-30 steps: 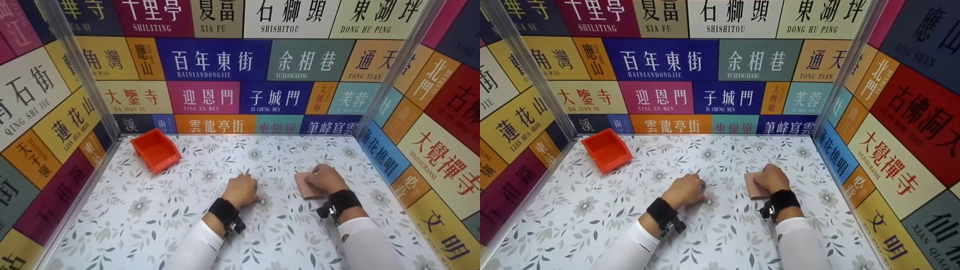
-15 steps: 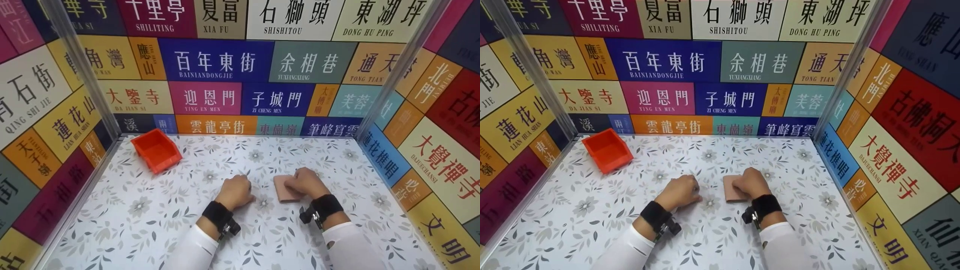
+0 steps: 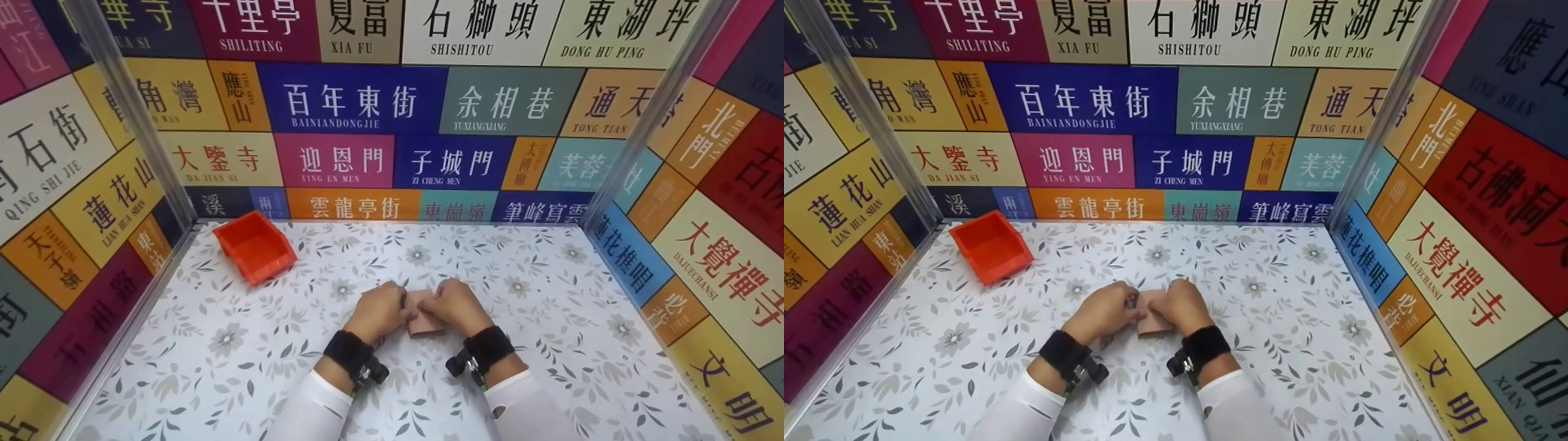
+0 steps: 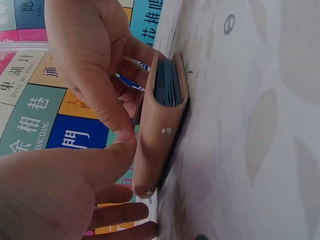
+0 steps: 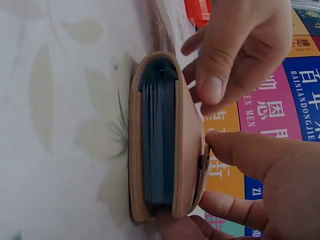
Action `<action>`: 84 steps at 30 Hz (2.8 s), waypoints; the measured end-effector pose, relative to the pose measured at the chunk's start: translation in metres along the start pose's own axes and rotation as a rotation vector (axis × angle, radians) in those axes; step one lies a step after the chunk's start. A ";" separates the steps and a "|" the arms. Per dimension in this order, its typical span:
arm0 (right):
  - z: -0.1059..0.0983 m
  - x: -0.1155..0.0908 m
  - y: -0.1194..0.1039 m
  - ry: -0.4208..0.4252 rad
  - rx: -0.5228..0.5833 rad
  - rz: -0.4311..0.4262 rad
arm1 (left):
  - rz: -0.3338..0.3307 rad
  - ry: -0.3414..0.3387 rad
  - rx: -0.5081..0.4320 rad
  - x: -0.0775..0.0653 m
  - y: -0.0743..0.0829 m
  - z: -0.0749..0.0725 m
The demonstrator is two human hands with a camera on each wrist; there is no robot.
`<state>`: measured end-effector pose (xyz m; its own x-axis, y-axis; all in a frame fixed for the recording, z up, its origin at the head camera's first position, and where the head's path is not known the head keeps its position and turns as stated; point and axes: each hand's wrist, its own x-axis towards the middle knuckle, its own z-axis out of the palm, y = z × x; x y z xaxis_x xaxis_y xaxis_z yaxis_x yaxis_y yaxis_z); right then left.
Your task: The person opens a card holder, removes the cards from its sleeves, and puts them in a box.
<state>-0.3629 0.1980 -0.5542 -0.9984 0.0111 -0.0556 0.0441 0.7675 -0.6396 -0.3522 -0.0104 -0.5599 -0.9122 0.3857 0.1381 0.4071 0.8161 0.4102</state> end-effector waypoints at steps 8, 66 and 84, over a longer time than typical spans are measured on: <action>0.015 -0.008 -0.010 0.015 -0.056 -0.067 | 0.058 0.046 -0.007 -0.004 -0.006 0.001; 0.007 0.008 0.012 -0.052 0.107 -0.002 | -0.031 0.042 -0.085 -0.008 0.008 0.004; -0.004 0.008 0.013 -0.076 0.582 0.007 | -0.091 -0.073 -0.367 0.000 0.010 -0.011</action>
<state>-0.3705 0.2107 -0.5597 -0.9936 -0.0480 -0.1023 0.0842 0.2893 -0.9535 -0.3485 -0.0076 -0.5458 -0.9330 0.3589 0.0271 0.2689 0.6452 0.7151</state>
